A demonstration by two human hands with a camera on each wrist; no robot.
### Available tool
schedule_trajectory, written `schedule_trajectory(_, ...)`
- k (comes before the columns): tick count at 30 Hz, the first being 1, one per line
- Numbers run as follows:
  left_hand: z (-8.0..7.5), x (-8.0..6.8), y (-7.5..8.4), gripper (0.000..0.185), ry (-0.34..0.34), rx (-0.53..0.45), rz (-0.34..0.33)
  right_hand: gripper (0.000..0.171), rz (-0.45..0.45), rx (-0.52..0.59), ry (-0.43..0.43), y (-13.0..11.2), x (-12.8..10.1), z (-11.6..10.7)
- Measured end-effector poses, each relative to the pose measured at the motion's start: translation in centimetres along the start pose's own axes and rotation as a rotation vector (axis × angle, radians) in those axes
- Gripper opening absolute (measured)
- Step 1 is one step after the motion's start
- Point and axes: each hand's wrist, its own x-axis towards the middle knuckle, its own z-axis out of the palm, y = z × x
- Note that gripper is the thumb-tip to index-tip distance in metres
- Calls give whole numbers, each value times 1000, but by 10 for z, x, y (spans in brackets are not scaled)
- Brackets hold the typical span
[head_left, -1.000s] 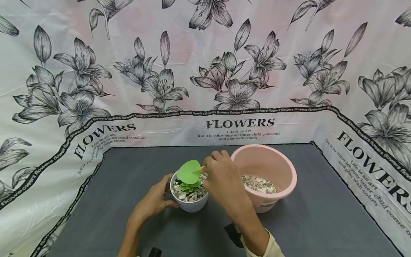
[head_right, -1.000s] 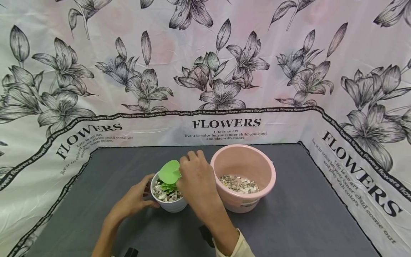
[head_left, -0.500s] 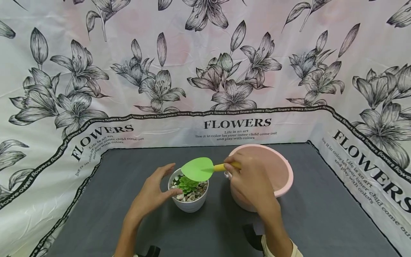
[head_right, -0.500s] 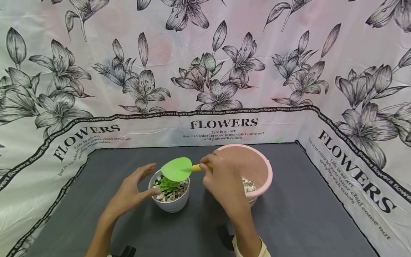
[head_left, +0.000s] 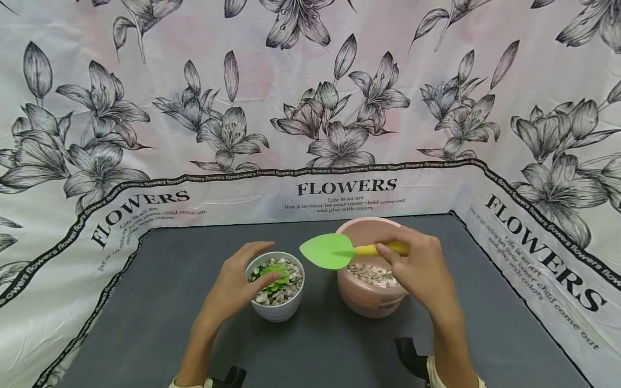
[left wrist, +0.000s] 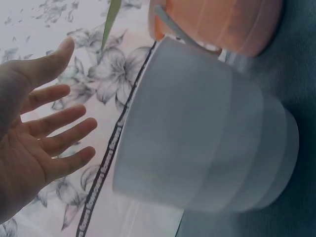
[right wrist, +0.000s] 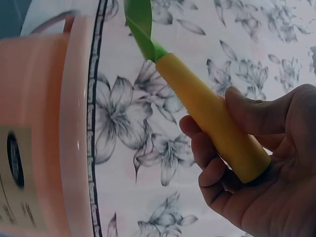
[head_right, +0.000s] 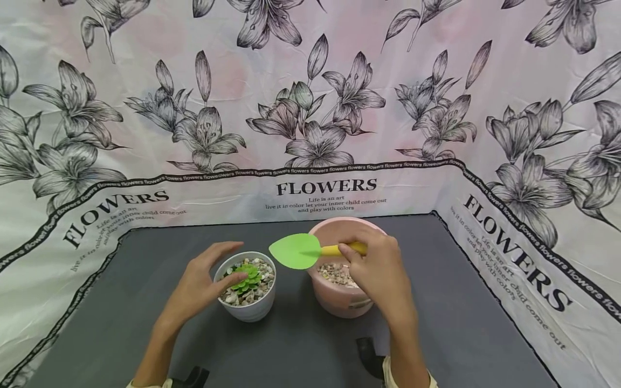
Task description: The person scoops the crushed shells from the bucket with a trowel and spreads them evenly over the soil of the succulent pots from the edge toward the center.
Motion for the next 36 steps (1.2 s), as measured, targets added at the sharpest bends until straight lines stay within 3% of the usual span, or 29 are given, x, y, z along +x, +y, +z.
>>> schedule_trajectory(14,23,14,19,55,-33,-33,74,6,66,-68,47,17,-9,-21)
schedule_trajectory(24,42,21,33,51,-48,-74,147,9,90,-141,134,32,-11,-31)
schedule_trajectory(30,55,26,40,49,-57,-108,149,11,97,-275,133,38,-11,-23)
schedule_trajectory(36,68,30,48,48,-84,-135,119,11,12,-412,135,44,-10,-5)
